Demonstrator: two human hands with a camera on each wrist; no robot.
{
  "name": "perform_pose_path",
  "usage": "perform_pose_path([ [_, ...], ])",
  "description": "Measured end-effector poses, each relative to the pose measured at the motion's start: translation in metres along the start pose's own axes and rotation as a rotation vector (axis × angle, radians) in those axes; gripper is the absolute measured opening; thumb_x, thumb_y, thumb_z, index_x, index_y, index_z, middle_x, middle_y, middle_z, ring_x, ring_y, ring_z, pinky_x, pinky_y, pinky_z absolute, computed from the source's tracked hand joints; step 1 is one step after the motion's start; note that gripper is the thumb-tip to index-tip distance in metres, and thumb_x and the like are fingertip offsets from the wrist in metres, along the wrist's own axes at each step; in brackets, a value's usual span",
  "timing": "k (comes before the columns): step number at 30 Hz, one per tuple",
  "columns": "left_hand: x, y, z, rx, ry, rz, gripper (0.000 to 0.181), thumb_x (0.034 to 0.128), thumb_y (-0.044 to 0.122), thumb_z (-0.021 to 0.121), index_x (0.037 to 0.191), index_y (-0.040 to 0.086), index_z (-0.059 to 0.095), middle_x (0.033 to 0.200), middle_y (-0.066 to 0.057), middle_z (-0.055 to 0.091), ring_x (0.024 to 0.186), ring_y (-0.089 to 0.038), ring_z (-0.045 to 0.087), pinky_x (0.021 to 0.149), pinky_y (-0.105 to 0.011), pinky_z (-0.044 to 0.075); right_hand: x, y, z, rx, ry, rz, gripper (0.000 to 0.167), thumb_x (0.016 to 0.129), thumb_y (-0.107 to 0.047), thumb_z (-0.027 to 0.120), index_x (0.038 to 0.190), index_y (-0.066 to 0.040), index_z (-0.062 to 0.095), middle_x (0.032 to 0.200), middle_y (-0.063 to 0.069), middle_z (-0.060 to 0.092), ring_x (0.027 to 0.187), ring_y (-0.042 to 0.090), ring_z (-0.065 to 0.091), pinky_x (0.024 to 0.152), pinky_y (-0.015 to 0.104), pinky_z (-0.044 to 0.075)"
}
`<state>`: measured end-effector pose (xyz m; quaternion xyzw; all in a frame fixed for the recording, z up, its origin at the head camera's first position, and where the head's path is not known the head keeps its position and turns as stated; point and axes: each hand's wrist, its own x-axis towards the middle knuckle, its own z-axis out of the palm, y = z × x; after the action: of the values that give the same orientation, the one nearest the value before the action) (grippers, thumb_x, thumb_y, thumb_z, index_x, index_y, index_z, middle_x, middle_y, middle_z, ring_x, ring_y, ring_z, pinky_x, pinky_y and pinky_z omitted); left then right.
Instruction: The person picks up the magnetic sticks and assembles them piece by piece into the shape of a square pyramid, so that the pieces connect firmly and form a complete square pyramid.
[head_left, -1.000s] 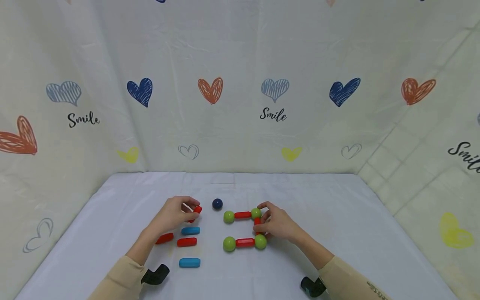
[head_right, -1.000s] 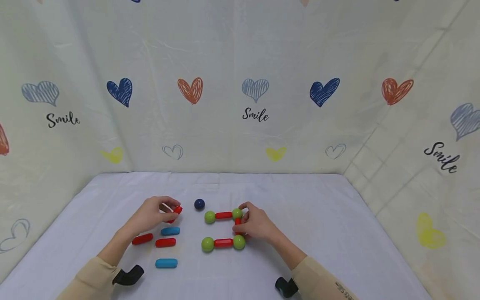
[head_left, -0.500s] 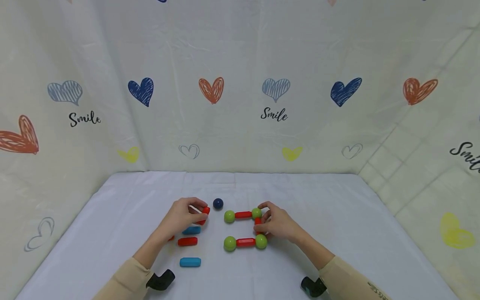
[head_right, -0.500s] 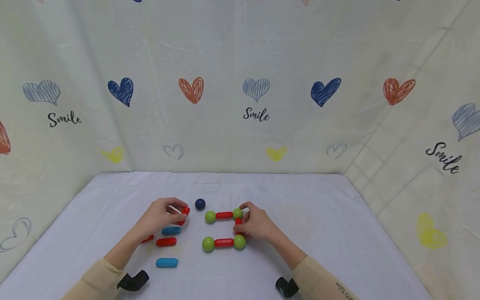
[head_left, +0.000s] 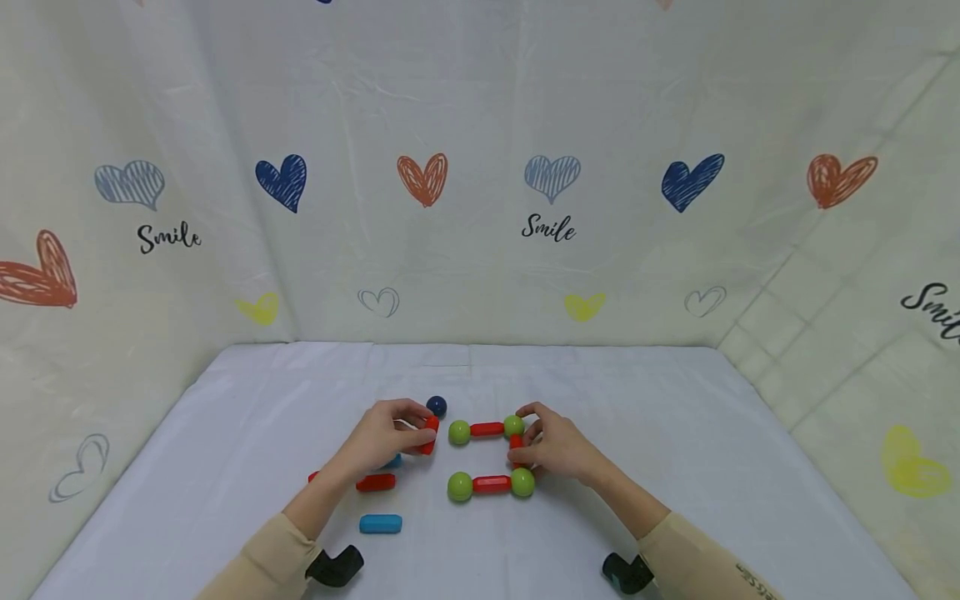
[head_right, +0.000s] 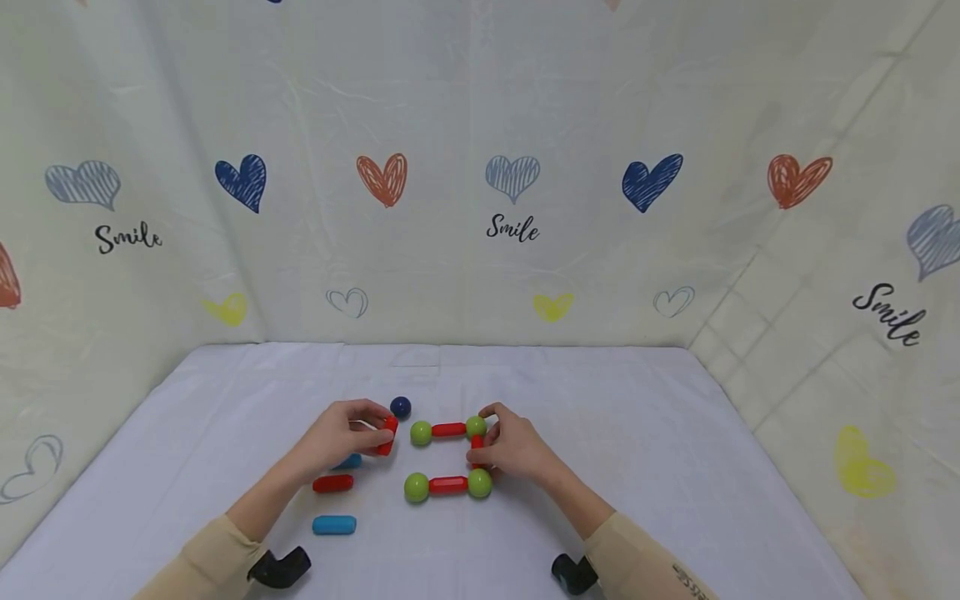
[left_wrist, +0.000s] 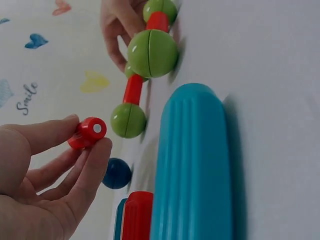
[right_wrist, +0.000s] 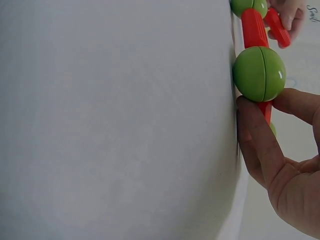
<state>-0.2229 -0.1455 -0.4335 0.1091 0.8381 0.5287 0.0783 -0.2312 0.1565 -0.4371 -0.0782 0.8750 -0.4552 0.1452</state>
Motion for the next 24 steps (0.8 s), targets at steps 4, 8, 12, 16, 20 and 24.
perform_pose_path([
  [4, -0.001, 0.002, 0.004, -0.066, -0.021, -0.029, 0.034, 0.0925, 0.018, 0.079, 0.122, 0.005, 0.067, 0.105, -0.006, 0.069, 0.084, -0.021, 0.073, 0.082, -0.035, 0.059, 0.000, 0.000, 0.000, -0.004, -0.001, 0.003, 0.060, 0.085, -0.013, 0.084, 0.135, -0.004, 0.052, 0.091, 0.009, 0.060, 0.074, 0.020, 0.061, 0.065, 0.034, 0.060],
  [8, -0.001, 0.002, 0.011, -0.109, -0.045, -0.067, 0.036, 0.0924, 0.019, 0.079, 0.122, 0.004, 0.065, 0.106, -0.008, 0.068, 0.086, -0.021, 0.073, 0.083, -0.034, 0.059, 0.000, 0.000, 0.000, -0.014, 0.002, 0.007, 0.060, 0.085, -0.014, 0.084, 0.135, -0.005, 0.052, 0.091, 0.008, 0.060, 0.074, 0.020, 0.061, 0.065, 0.034, 0.060],
  [12, 0.000, 0.002, 0.017, -0.140, -0.061, -0.100, 0.037, 0.0924, 0.019, 0.079, 0.122, 0.002, 0.063, 0.106, -0.008, 0.067, 0.087, -0.022, 0.072, 0.082, -0.034, 0.059, 0.001, 0.000, 0.000, -0.019, 0.003, 0.013, 0.060, 0.085, -0.014, 0.084, 0.135, -0.006, 0.052, 0.091, 0.008, 0.060, 0.074, 0.020, 0.061, 0.065, 0.034, 0.060],
  [16, 0.000, 0.002, 0.022, -0.171, -0.070, -0.131, 0.038, 0.0927, 0.018, 0.079, 0.122, 0.000, 0.062, 0.106, -0.010, 0.067, 0.087, -0.022, 0.071, 0.082, -0.035, 0.060, 0.001, 0.001, 0.000, -0.020, 0.003, 0.018, 0.061, 0.085, -0.015, 0.085, 0.135, -0.006, 0.052, 0.091, 0.008, 0.059, 0.074, 0.020, 0.061, 0.065, 0.034, 0.059],
  [20, 0.001, 0.003, 0.026, -0.180, -0.060, -0.156, 0.040, 0.0927, 0.018, 0.079, 0.124, -0.001, 0.061, 0.106, -0.010, 0.067, 0.086, -0.022, 0.071, 0.082, -0.034, 0.059, 0.001, 0.001, 0.000, -0.022, 0.002, 0.020, 0.061, 0.085, -0.015, 0.085, 0.135, -0.006, 0.052, 0.092, 0.008, 0.059, 0.074, 0.020, 0.062, 0.066, 0.034, 0.060],
  [24, 0.001, 0.001, 0.031, -0.188, -0.049, -0.162, 0.041, 0.0923, 0.019, 0.079, 0.123, 0.000, 0.061, 0.105, -0.010, 0.067, 0.085, -0.021, 0.070, 0.080, -0.033, 0.059, 0.001, 0.001, 0.001, -0.023, 0.002, 0.019, 0.061, 0.085, -0.015, 0.085, 0.136, -0.006, 0.052, 0.092, 0.008, 0.060, 0.074, 0.020, 0.062, 0.066, 0.034, 0.060],
])
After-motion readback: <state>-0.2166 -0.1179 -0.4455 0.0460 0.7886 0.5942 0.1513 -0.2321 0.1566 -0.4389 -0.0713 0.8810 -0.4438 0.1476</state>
